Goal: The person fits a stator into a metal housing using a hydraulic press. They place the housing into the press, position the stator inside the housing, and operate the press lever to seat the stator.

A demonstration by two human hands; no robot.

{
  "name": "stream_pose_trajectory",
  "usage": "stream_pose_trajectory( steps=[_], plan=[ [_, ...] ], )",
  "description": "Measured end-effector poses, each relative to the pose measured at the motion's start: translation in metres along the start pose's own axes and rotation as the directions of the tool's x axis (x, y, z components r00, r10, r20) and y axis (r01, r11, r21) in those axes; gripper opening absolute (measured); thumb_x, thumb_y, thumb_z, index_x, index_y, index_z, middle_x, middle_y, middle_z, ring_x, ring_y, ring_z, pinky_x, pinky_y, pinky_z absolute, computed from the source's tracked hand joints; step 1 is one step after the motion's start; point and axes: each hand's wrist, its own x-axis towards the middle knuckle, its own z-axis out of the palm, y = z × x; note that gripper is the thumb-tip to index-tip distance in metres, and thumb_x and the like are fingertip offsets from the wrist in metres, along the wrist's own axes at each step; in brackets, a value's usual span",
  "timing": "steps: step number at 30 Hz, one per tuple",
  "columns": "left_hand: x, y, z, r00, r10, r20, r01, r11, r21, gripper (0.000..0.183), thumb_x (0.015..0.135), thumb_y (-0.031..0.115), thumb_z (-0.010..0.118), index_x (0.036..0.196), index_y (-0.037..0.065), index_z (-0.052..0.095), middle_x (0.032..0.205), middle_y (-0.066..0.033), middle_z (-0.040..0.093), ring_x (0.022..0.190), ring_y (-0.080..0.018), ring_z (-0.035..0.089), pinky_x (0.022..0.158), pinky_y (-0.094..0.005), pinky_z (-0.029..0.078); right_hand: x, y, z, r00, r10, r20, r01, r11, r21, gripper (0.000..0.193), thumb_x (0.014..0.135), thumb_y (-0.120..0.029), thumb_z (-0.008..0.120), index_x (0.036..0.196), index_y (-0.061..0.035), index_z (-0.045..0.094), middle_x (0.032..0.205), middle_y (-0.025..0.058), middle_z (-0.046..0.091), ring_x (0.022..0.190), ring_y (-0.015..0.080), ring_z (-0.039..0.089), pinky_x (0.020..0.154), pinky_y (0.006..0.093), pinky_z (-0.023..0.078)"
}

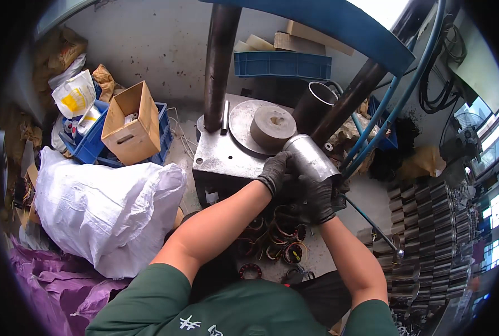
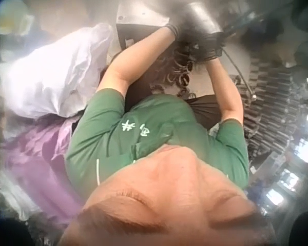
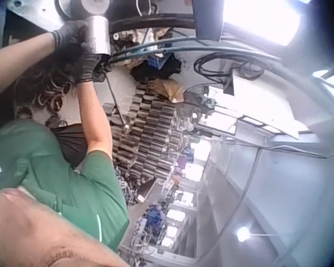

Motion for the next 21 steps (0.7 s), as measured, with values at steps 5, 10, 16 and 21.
stream_pose_trajectory(
  steps=[5, 10, 16, 21],
  plan=[
    [-0.029, 0.010, 0.004, 0.826, 0.470, 0.312, -0.564, 0.686, 0.459, 0.020, 0.089, 0.019, 0.071, 0.099, 0.001, 0.069, 0.092, -0.0113, 0.070, 0.077, -0.0229, 0.069, 0.069, -0.0339, 0.060, 0.024, -0.119, -0.006, 0.855, -0.446, 0.263, 0.470, 0.455, -0.756, 0.026, 0.096, -0.006, 0.064, 0.120, -0.0029, 0.074, 0.115, 0.0103, 0.075, 0.106, 0.0199, 0.072, 0.091, 0.0332, 0.057],
    [-0.078, 0.045, 0.043, 0.949, 0.283, 0.142, -0.275, 0.959, -0.072, 0.017, 0.094, 0.010, 0.063, 0.104, -0.003, 0.068, 0.094, -0.0128, 0.070, 0.078, -0.0231, 0.071, 0.070, -0.0318, 0.061, 0.036, -0.127, -0.040, 0.952, -0.304, -0.023, 0.223, 0.747, -0.626, 0.012, 0.092, -0.012, 0.072, 0.101, -0.0053, 0.077, 0.092, 0.0145, 0.075, 0.089, 0.0286, 0.074, 0.080, 0.0396, 0.057],
    [0.019, 0.048, -0.012, 0.674, 0.676, 0.299, -0.734, 0.657, 0.170, 0.021, 0.097, 0.012, 0.057, 0.110, -0.003, 0.064, 0.103, -0.0176, 0.071, 0.092, -0.0297, 0.074, 0.081, -0.0366, 0.063, 0.131, -0.139, -0.013, 0.807, -0.440, 0.393, 0.547, 0.308, -0.778, 0.024, 0.079, -0.010, 0.082, 0.101, -0.0054, 0.076, 0.095, 0.0130, 0.074, 0.090, 0.0293, 0.072, 0.080, 0.0386, 0.058],
    [-0.039, 0.060, 0.018, 0.947, 0.246, 0.204, -0.168, 0.926, -0.338, 0.024, 0.099, 0.018, 0.053, 0.108, -0.003, 0.061, 0.108, -0.0217, 0.070, 0.099, -0.0341, 0.072, 0.085, -0.0398, 0.062, 0.177, -0.154, -0.028, 0.859, -0.191, 0.475, 0.505, 0.472, -0.723, 0.017, 0.088, -0.007, 0.071, 0.105, -0.0048, 0.073, 0.103, 0.0135, 0.072, 0.099, 0.0220, 0.070, 0.089, 0.0364, 0.056]
  ],
)
